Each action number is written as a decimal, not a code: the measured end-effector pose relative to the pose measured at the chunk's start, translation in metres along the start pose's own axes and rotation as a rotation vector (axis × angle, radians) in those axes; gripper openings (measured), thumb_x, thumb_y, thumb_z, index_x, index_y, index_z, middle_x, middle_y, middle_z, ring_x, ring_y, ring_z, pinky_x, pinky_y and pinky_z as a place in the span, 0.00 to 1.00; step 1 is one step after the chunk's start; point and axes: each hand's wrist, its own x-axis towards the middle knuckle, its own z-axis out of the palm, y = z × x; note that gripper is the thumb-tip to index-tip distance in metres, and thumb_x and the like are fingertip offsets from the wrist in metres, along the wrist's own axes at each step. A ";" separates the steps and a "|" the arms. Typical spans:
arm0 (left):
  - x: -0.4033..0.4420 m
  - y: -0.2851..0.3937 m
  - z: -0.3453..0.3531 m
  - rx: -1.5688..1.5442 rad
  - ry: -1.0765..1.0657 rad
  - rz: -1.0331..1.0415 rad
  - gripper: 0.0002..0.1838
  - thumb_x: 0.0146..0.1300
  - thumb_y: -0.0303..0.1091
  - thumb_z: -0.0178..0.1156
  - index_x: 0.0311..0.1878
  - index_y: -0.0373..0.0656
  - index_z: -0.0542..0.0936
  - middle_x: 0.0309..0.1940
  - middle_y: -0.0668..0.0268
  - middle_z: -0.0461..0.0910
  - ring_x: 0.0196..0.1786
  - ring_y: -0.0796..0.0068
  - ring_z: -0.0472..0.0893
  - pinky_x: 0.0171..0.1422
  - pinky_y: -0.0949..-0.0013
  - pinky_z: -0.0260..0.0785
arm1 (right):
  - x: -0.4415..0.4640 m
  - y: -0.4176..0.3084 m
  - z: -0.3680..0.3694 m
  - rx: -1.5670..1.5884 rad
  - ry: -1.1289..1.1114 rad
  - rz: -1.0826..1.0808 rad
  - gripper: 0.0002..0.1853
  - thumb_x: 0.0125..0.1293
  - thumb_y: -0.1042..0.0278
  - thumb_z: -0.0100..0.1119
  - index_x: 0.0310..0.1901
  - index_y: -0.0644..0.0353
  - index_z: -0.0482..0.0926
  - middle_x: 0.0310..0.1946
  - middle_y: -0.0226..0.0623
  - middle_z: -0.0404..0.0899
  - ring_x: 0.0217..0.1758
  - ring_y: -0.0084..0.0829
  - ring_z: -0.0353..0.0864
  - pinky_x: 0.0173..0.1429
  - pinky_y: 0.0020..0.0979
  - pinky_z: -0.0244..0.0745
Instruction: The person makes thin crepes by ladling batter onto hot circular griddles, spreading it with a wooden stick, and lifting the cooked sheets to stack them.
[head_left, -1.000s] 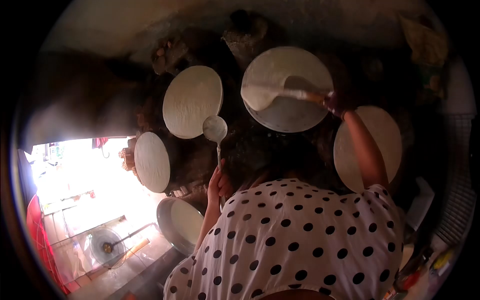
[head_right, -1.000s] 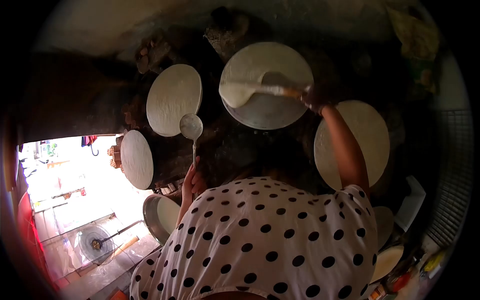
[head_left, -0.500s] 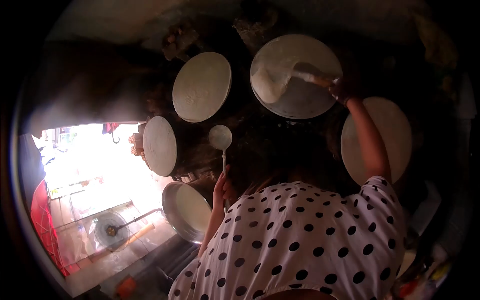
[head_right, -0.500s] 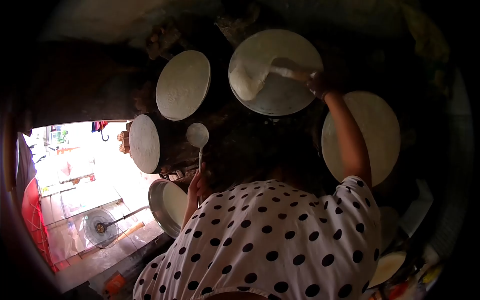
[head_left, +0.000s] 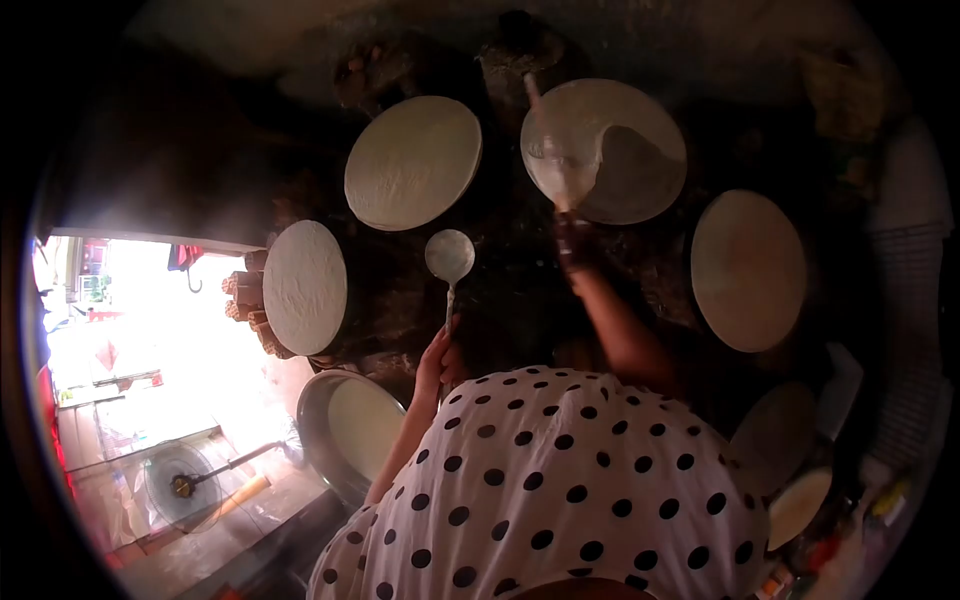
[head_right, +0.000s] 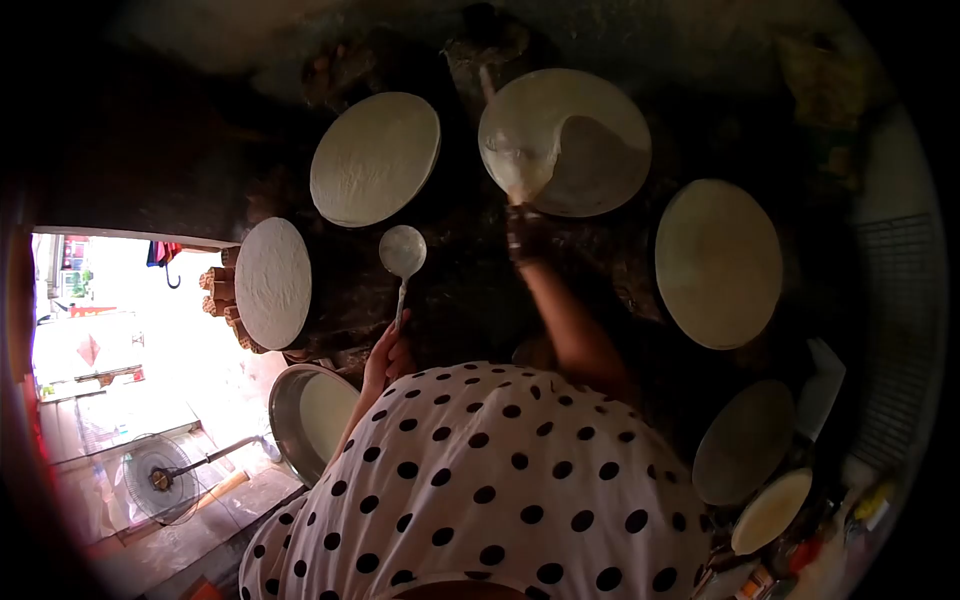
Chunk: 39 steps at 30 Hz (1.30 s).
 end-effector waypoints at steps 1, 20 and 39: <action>-0.001 0.002 -0.005 0.028 -0.025 -0.020 0.20 0.74 0.37 0.40 0.67 0.52 0.64 0.14 0.75 0.55 0.10 0.83 0.57 0.13 0.77 0.54 | 0.000 0.008 0.032 -0.110 -0.012 0.082 0.31 0.65 0.39 0.43 0.38 0.65 0.81 0.36 0.53 0.81 0.38 0.46 0.81 0.44 0.46 0.72; -0.038 0.033 -0.092 0.065 -0.124 0.024 0.23 0.72 0.37 0.45 0.69 0.51 0.60 0.15 0.74 0.57 0.10 0.82 0.58 0.13 0.77 0.55 | -0.056 0.053 -0.029 0.368 -0.087 0.479 0.22 0.61 0.46 0.52 0.41 0.59 0.81 0.34 0.51 0.81 0.40 0.52 0.80 0.43 0.44 0.72; -0.023 0.018 -0.015 0.039 -0.116 -0.015 0.19 0.74 0.36 0.41 0.66 0.50 0.66 0.15 0.76 0.55 0.10 0.85 0.56 0.12 0.78 0.54 | -0.048 0.110 -0.127 0.531 -0.076 0.616 0.14 0.61 0.53 0.58 0.26 0.53 0.79 0.12 0.28 0.72 0.09 0.28 0.69 0.13 0.31 0.61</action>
